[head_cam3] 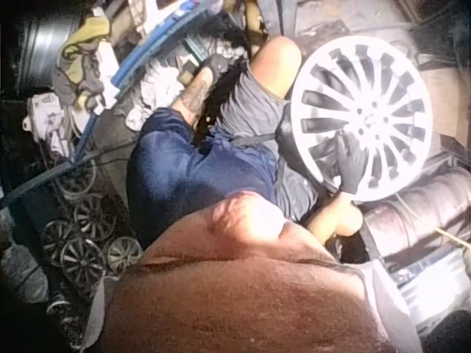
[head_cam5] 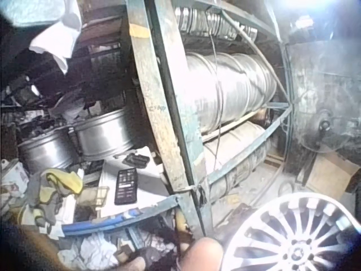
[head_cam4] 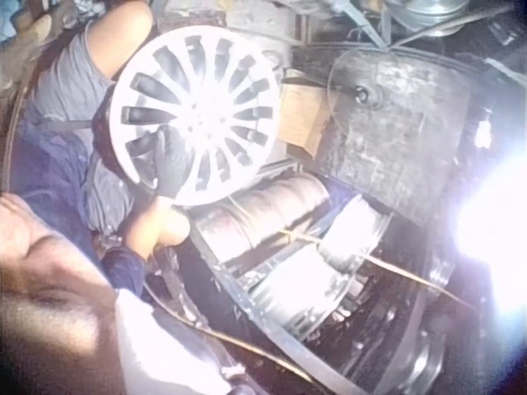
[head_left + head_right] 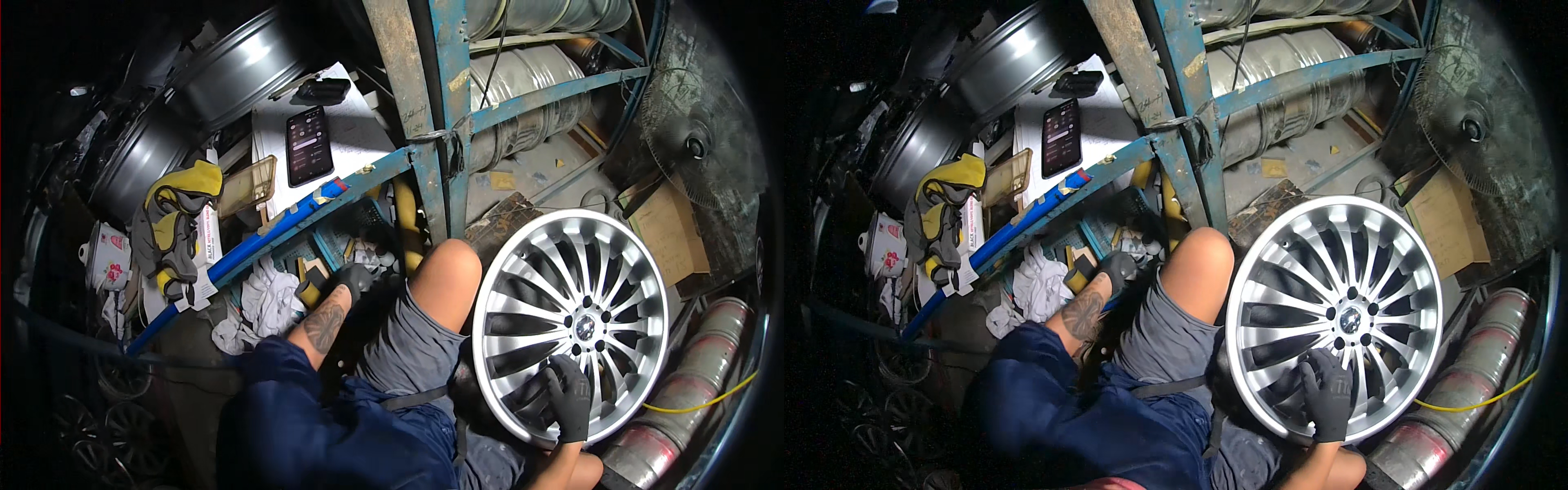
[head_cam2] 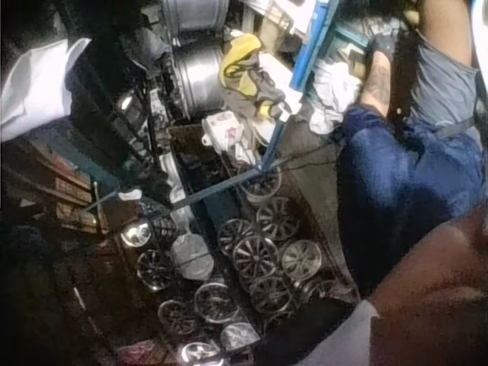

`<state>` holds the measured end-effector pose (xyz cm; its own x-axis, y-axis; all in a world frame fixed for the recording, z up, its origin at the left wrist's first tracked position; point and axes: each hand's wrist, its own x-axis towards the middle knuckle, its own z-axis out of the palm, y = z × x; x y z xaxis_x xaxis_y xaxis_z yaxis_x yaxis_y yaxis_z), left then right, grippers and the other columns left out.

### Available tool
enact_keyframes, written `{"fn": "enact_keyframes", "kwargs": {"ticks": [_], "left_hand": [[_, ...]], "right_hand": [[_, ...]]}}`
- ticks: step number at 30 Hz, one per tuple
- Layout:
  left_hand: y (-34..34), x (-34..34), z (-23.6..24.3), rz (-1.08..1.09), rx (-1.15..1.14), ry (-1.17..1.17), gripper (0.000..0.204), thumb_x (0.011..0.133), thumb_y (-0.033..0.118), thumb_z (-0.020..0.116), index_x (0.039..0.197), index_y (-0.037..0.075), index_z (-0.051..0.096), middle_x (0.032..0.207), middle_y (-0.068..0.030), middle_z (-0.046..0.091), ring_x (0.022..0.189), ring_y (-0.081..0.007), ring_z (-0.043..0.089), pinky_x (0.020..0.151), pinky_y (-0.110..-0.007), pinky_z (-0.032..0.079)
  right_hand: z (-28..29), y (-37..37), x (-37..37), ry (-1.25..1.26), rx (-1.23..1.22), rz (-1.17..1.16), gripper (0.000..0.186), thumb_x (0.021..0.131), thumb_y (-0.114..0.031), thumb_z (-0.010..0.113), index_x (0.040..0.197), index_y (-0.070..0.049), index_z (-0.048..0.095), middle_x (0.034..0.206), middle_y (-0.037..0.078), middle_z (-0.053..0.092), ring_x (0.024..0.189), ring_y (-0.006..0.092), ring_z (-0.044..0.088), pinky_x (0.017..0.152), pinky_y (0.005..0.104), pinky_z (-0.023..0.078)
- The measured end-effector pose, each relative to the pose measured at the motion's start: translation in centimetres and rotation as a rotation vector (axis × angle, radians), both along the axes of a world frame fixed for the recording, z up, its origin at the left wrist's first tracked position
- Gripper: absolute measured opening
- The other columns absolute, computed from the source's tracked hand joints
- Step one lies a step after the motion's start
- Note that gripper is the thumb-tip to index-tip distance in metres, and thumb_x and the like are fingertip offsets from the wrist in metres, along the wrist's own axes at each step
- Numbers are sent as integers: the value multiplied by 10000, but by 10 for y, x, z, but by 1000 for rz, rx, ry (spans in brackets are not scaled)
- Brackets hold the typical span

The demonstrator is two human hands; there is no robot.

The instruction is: The recorder is sanding a car rim with a sanding block and then wiping it clean with a sponge.

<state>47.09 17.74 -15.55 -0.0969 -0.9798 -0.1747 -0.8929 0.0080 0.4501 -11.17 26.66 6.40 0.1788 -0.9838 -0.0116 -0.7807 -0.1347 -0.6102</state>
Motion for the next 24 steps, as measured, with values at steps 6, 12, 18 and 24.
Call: {"fn": "enact_keyframes", "kwargs": {"ticks": [6,12,18,24], "left_hand": [[-55,-45,57,801,-73,50,762,839,498,673,1422,44,487,1450,-319,456,1268,-459,524,994,-513,470],[-67,-229,221,-62,-642,513,239,979,213,563,998,21,703,926,-164,708,847,-337,680,744,-385,520],[-56,-362,309,-1000,-318,399,307,936,353,653,983,52,687,899,-147,682,872,-354,656,760,-447,503],[-88,-462,252,-1350,61,525,422,1010,448,550,1202,102,694,976,-197,721,818,-329,694,769,-396,535]], "right_hand": [[8,-1,8,-68,-77,-36,272,902,-163,685,1135,-24,691,1140,171,703,1051,365,668,921,434,509],[10,7,-11,-84,-206,-102,316,909,-192,692,1191,-49,693,1190,180,697,1068,373,674,924,441,524],[-6,-20,-21,-492,-208,-278,415,966,-212,648,1344,-48,595,1297,186,640,1185,318,628,1010,402,484],[-53,-26,-34,-811,-78,-314,449,981,-148,605,1415,-51,543,1273,131,637,1141,171,612,957,278,493]]}}
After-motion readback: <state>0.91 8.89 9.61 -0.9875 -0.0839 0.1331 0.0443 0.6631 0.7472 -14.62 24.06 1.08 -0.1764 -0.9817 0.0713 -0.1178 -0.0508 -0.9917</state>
